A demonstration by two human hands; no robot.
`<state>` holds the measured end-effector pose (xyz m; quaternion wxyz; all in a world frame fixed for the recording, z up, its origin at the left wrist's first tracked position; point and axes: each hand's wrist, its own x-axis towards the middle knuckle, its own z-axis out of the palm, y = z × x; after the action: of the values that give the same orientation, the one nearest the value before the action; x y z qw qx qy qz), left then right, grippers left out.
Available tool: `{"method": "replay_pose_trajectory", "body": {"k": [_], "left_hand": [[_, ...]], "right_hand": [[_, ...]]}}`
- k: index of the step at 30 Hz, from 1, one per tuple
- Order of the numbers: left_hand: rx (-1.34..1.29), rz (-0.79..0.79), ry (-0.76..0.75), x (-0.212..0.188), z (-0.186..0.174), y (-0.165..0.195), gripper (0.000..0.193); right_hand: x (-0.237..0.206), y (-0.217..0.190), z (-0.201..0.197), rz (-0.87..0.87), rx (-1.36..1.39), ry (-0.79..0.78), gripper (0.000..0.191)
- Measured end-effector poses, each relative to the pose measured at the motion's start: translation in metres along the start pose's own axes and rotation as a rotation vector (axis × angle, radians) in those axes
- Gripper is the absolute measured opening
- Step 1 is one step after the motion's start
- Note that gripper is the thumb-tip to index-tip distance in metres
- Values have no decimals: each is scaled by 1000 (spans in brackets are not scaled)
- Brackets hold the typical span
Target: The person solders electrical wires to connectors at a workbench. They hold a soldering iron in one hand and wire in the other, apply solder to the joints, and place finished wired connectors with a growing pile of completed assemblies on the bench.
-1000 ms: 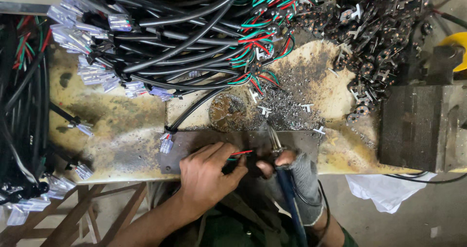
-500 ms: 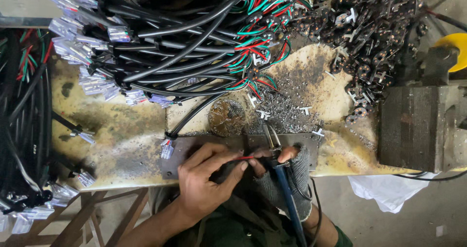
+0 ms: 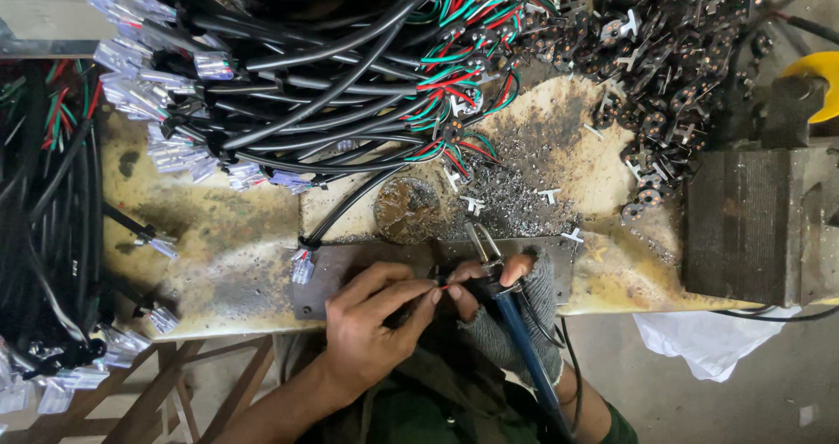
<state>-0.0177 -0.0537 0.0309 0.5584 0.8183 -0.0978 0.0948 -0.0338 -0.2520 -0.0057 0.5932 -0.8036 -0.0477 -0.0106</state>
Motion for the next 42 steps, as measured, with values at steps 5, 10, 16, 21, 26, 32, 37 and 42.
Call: {"method": "replay_pose_trajectory", "body": {"k": [5, 10, 16, 21, 26, 32, 37, 42], "left_hand": [[199, 3, -123, 10, -14, 1, 9], [446, -64, 37, 31, -24, -13, 12], [401, -148, 44, 42, -29, -24, 16], [323, -185, -45, 52, -33, -25, 18], [123, -254, -184, 39, -31, -21, 16], [104, -77, -61, 2, -13, -14, 10], [-233, -274, -165, 7, -20, -1, 11], [-128, -402, -564, 30, -44, -4, 10]], "right_hand": [[6, 7, 14, -13, -54, -67, 49], [15, 8, 17, 94, -102, -18, 48], [16, 5, 19, 17, -592, -110, 47], [15, 7, 21, -18, -149, -26, 46], [9, 18, 20, -111, -465, -76, 43], [-17, 42, 29, 575, 955, 105, 22], [-27, 58, 12, 353, 736, 41, 26], [-24, 60, 0, 771, 992, -84, 33]]}}
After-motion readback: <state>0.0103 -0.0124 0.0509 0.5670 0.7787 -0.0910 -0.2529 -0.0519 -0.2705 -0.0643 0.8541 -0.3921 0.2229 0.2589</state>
